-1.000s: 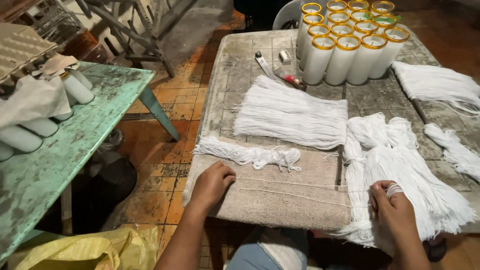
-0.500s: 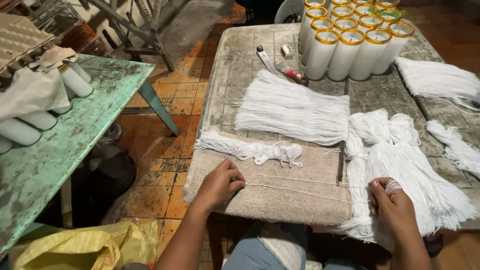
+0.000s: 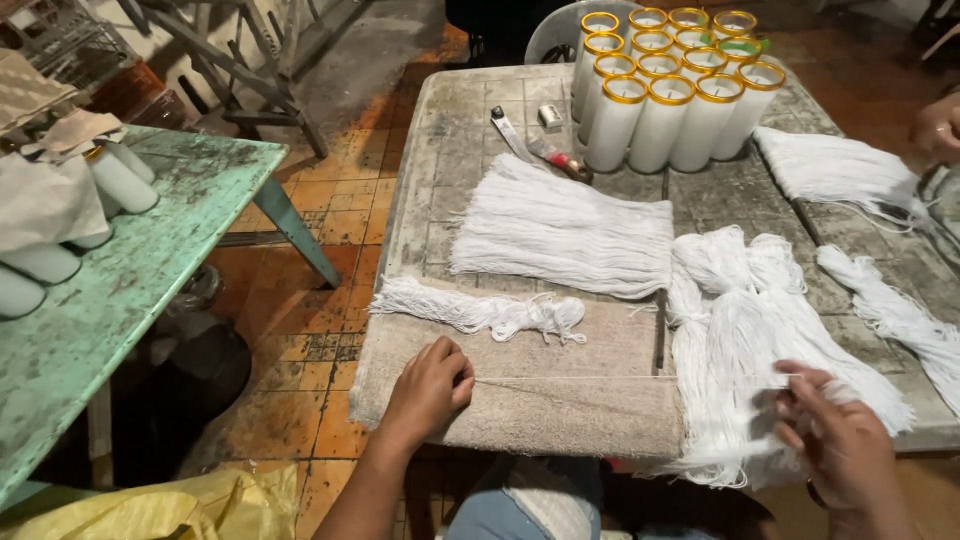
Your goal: Separating bundles of white thread and tying them with a thin string on a wooden table in a workshop.
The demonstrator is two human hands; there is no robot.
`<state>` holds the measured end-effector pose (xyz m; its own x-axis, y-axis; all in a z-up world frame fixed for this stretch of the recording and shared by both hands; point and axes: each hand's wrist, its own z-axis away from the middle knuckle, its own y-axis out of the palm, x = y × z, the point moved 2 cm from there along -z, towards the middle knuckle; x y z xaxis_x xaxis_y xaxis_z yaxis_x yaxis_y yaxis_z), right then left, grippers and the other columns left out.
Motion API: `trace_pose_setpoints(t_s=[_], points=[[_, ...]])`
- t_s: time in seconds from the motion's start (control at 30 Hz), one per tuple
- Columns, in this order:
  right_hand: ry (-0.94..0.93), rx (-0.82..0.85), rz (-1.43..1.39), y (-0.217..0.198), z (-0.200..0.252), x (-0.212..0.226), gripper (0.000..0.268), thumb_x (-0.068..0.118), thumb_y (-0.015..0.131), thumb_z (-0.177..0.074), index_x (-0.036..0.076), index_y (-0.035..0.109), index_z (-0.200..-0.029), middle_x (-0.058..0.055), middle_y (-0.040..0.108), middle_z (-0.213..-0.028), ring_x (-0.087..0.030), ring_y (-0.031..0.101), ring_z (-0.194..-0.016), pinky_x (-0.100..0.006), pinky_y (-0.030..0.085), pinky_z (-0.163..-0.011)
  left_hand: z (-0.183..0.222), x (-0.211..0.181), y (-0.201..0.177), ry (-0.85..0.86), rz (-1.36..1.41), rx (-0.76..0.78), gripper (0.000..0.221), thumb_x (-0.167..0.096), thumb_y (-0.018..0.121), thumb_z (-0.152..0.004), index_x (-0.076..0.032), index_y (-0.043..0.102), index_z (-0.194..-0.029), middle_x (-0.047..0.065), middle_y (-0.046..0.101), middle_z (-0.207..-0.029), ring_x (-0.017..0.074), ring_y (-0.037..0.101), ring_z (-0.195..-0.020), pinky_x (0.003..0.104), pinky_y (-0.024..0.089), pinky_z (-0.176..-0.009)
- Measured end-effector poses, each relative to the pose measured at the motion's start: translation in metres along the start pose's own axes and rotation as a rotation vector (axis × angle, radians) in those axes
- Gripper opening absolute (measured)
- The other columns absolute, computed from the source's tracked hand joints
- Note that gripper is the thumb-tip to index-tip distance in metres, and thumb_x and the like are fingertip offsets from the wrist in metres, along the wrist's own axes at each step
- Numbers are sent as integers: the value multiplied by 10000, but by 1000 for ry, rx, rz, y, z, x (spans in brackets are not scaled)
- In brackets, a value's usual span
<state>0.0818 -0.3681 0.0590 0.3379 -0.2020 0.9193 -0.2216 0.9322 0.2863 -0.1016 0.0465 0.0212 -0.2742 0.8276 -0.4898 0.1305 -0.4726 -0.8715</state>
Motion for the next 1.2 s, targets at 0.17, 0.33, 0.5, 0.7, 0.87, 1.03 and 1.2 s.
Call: trace_pose_setpoints(t_s=[0.17,0.33,0.5,0.7,0.87,1.03,1.2], points=[[-600,-401,535,22,19,3,240,28,714,-1043,43,557,-1224,-97,613,-1275,-181,590,-1081,-312,519,-866,5,-23,-23,-135,-16,131,154,-236,586,-970,-135,663,-1059,5,545,-1119,193,511,-1052,372,482,-821],[-273,-66,522,86,19,-55,119,98,682,-938,105,656,-1053,-68,736,-1089,-227,728,-789,-333,592,-591,3,-102,-9,-204,465,4,274,-273,543,-983,-89,680,-1131,83,625,-1233,205,607,-1108,319,507,-972],[-639,150,763,135,22,-79,149,114,722,-835,144,600,-913,7,644,-798,-130,620,-679,-287,513,-615,2,-148,28,264,1119,179,537,-403,551,-990,-76,560,-1416,105,603,-1449,170,565,-1328,294,445,-1113],[-778,139,565,139,25,-54,90,80,755,-870,105,790,-949,-23,586,-911,-124,619,-825,-239,494,-767,-8,-131,40,-21,1344,332,190,-156,694,-959,-100,695,-1141,9,707,-1056,111,634,-919,254,512,-813],[-712,184,426,140,23,-58,33,108,761,-861,77,773,-857,-67,671,-878,-177,677,-847,-298,523,-820,-13,-116,53,-63,1503,341,129,-132,760,-941,-38,680,-977,49,609,-805,136,578,-466,256,552,-488],[119,294,-274,140,6,-107,214,150,666,-951,-49,695,-1024,-140,679,-774,-172,600,-575,-291,466,-481,-5,-133,17,233,1078,156,54,-169,759,-902,-137,733,-938,23,528,-960,144,556,-893,276,540,-805],[548,337,-541,136,-7,-133,316,113,611,-942,-129,624,-1146,-237,686,-978,-262,683,-884,-449,603,-826,-2,-142,4,396,813,228,68,-216,771,-897,-236,775,-962,1,415,-1092,115,517,-1024,262,498,-935]])
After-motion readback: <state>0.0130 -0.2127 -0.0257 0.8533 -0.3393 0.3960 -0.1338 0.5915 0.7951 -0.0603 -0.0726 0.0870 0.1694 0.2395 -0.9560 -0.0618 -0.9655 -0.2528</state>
